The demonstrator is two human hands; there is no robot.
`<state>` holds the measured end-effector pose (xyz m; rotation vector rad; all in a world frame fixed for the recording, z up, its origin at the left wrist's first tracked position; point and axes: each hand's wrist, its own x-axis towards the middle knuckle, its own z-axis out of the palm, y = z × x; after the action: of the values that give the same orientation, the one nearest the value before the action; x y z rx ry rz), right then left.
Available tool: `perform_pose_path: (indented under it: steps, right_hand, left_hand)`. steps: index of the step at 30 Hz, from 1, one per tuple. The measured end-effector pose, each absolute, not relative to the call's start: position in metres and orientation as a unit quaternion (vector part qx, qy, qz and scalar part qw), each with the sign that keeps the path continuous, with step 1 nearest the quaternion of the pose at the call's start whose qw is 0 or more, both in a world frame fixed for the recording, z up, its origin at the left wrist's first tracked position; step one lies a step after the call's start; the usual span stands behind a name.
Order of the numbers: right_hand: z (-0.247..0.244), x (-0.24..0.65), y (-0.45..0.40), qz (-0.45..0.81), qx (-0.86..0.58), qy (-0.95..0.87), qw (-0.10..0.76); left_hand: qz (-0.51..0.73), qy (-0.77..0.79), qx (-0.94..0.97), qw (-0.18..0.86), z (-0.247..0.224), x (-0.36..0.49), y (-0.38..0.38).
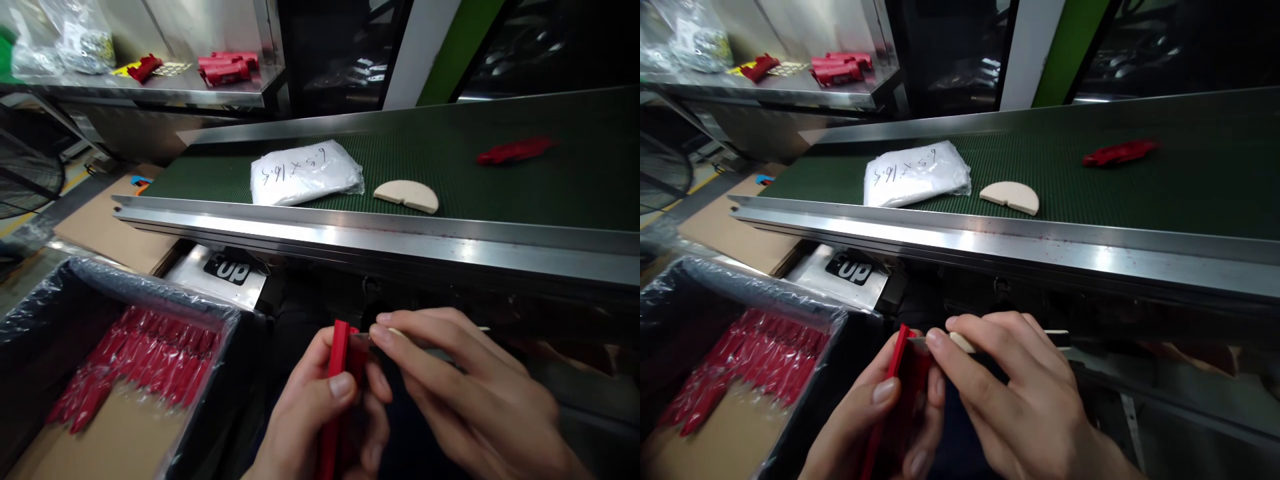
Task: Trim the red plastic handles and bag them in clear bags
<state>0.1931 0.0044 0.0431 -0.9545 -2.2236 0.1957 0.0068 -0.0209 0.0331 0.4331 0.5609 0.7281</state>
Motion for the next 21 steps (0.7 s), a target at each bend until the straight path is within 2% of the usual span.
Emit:
perform_pose_path:
  steps: [6, 10, 15, 21]
  right_hand:
    - [0.038, 0.202, 0.007, 0.082, -0.426, -0.813, 0.388]
    - [0.044, 0.203, 0.003, 0.091, -0.393, -0.836, 0.372]
    - [0.047, 0.197, 0.001, 0.060, -0.377, -0.856, 0.347]
    - [0.042, 0.197, 0.003, 0.038, -0.382, -0.856, 0.346]
  left_hand:
    - [0.435, 0.196, 0.184, 0.859, 0.026, 0.017, -0.029]
    - [0.475, 0.173, 0.156, 0.849, 0.018, 0.020, -0.027]
    - [0.432, 0.205, 0.174, 0.861, 0.016, 0.019, -0.027]
    - [0.475, 0.154, 0.159, 0.852, 0.012, 0.025, -0.030]
